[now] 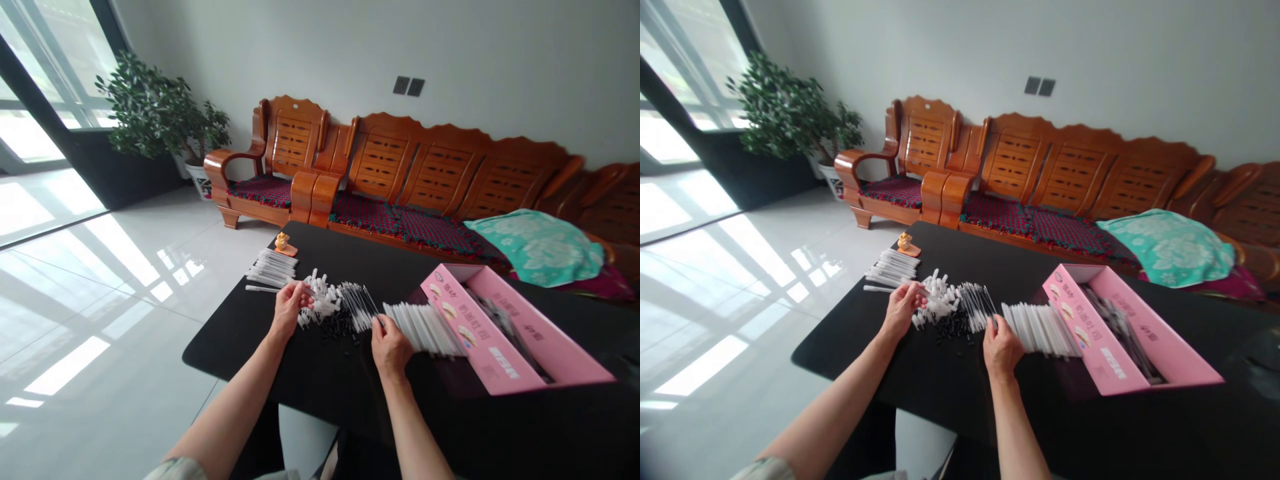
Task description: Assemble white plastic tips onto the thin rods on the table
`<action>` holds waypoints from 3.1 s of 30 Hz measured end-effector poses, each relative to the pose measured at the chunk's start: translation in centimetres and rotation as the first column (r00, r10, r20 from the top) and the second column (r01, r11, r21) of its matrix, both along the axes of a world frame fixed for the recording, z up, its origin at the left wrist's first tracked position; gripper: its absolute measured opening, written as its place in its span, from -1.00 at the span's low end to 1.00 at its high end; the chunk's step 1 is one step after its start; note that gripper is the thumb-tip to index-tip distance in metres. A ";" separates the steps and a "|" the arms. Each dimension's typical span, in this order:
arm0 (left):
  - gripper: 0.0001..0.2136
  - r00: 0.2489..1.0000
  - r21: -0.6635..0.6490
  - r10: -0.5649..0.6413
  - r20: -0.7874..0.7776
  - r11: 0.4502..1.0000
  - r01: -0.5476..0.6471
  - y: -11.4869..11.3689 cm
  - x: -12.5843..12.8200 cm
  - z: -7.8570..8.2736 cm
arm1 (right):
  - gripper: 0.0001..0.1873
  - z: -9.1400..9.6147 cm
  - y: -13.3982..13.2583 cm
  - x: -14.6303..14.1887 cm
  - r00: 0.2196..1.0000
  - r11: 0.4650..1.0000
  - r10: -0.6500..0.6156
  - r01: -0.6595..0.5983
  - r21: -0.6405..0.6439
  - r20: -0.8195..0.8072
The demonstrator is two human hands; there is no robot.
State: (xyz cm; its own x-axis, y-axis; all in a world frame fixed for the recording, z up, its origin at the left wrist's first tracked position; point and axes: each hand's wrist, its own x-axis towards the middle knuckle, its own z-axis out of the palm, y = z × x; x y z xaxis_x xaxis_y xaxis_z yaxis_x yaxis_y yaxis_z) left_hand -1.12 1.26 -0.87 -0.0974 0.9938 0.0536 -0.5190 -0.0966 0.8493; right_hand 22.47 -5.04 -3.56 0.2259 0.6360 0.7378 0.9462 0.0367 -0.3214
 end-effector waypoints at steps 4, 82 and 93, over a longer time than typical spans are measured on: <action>-0.64 0.962 0.034 -0.263 -0.070 0.963 0.266 -1.2 0.9 0.8 | -0.70 0.9 -0.5 -2.1 0.950 0.948 0.312 -0.313 0.055 0.026; -0.82 -0.037 0.323 0.328 -0.944 0.895 -0.307 0.4 -3.4 -1.4 | -0.80 0.1 1.5 0.1 0.989 0.982 0.072 -0.093 0.164 0.130; -0.86 -0.140 0.315 0.289 -0.947 0.921 -0.228 0.1 -3.2 -1.5 | -0.79 0.2 1.4 -0.5 0.985 0.985 0.094 -0.113 0.129 0.148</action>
